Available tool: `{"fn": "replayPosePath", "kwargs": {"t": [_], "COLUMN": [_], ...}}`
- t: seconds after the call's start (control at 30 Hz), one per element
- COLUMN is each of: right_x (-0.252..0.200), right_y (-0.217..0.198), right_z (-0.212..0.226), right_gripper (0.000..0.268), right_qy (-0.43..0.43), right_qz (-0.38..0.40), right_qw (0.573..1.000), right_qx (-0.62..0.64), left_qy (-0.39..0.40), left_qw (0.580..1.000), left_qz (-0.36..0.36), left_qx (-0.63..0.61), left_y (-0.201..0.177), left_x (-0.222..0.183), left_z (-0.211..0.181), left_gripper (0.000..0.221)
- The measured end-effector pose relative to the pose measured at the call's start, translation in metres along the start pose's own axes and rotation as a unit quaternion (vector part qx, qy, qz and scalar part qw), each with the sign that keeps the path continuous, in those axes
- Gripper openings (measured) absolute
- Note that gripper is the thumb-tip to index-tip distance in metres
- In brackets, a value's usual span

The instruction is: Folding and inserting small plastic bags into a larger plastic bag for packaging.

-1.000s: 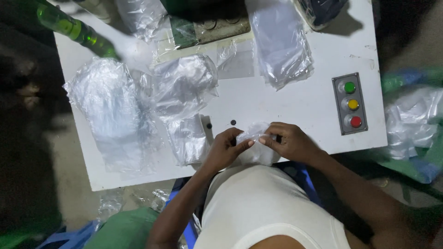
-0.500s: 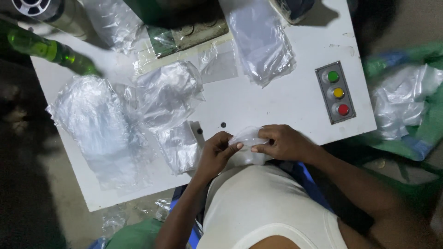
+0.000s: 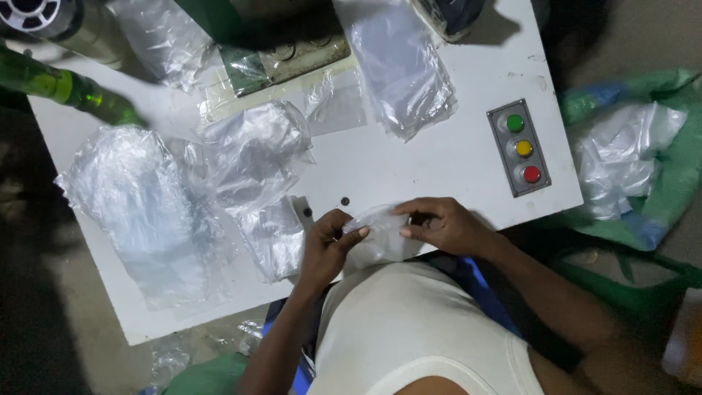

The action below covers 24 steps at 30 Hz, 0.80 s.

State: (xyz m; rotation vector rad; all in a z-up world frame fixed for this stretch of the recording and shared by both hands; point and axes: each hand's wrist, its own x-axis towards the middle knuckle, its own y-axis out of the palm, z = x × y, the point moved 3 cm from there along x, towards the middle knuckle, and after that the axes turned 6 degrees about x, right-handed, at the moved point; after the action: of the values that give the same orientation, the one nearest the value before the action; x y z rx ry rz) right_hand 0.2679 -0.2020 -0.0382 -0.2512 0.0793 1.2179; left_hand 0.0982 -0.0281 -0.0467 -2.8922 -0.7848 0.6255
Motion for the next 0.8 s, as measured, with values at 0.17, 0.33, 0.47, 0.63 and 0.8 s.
{"fn": "replayPosePath", "kwargs": {"t": [0.17, 0.33, 0.47, 0.63, 0.8], "right_x": [0.002, 0.007, 0.006, 0.000, 0.002], "right_y": [-0.009, -0.006, 0.004, 0.006, 0.005], "right_z": [-0.037, -0.034, -0.053, -0.079, -0.061], "right_gripper": [0.024, 0.020, 0.034, 0.046, 0.049], "right_qy": [-0.010, -0.042, -0.048, -0.076, -0.115], "right_qz": [-0.125, -0.129, -0.144, -0.191, -0.191], "right_qw": [0.981, 0.983, 0.985, 0.976, 0.974], "right_qx": [0.148, 0.124, 0.084, 0.066, 0.038], "left_qy": [-0.012, -0.016, -0.008, 0.005, 0.016], "left_qw": [0.996, 0.992, 0.990, 0.992, 0.989], "left_qz": [-0.064, -0.081, -0.086, -0.074, -0.090], "left_qx": [-0.066, -0.097, -0.111, -0.107, -0.112], "left_y": [-0.014, -0.020, -0.013, -0.009, -0.012], "left_x": [-0.002, -0.004, -0.002, 0.000, 0.004], "left_z": [-0.001, 0.003, -0.006, 0.000, 0.015], "left_gripper": [0.021, 0.022, 0.021, 0.021, 0.018]}}
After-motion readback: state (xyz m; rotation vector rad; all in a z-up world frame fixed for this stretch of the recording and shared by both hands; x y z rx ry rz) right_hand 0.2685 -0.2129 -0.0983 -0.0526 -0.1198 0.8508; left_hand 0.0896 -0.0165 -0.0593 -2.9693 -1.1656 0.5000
